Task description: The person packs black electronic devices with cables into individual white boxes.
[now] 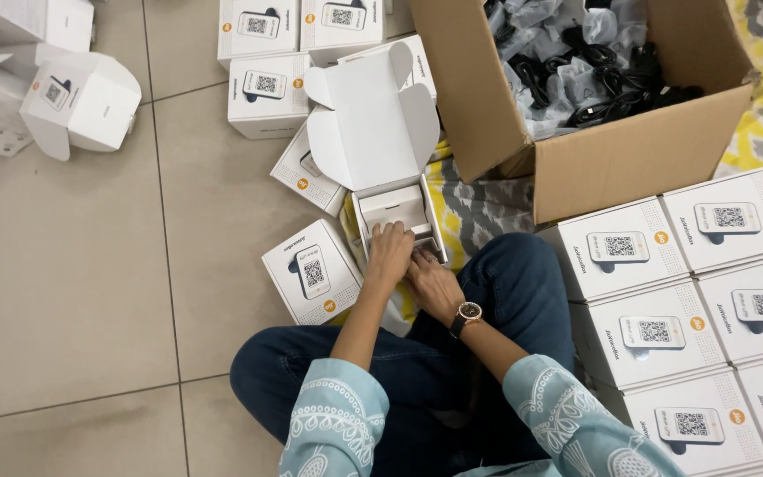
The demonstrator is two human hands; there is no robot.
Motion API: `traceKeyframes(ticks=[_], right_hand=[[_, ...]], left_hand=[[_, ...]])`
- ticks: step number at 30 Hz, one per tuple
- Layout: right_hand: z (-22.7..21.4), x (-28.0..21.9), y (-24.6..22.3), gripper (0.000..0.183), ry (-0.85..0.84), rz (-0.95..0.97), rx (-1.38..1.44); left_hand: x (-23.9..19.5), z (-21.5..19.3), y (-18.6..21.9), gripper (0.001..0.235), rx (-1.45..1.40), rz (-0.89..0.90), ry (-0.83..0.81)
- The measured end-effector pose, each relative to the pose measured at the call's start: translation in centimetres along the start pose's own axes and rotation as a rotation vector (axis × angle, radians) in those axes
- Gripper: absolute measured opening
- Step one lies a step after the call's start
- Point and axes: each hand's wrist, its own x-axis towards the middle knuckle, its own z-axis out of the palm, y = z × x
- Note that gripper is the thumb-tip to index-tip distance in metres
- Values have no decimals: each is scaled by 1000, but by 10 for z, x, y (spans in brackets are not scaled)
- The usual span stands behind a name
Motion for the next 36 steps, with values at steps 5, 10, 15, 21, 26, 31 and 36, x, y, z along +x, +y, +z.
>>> traceKeyframes(ticks=[5,10,15,21,26,31,36], right_hand=[[-1,-3,1,35,-38,63,28],[12,-4,14,29,-315,231,62],[-13,-12,34,32,9,-196,470],[-203,1,114,25,-534,136,578],[-273,58,194,20,-18,356,376],[-230,124,291,16,172,374,176],[-111,164,407,27,-355,438,-111]], left_hand=[[-1,-7,10,23,-19,46,203],[31,-87,67,24,-96,176,307],[106,-141,154,51,-318,402,603],[186,-123,167,64,96,329,346],[202,-146,185,69,274,282,100],[207,-138,183,64,327,258,-9],[215,-125,177,43,172,316,170]])
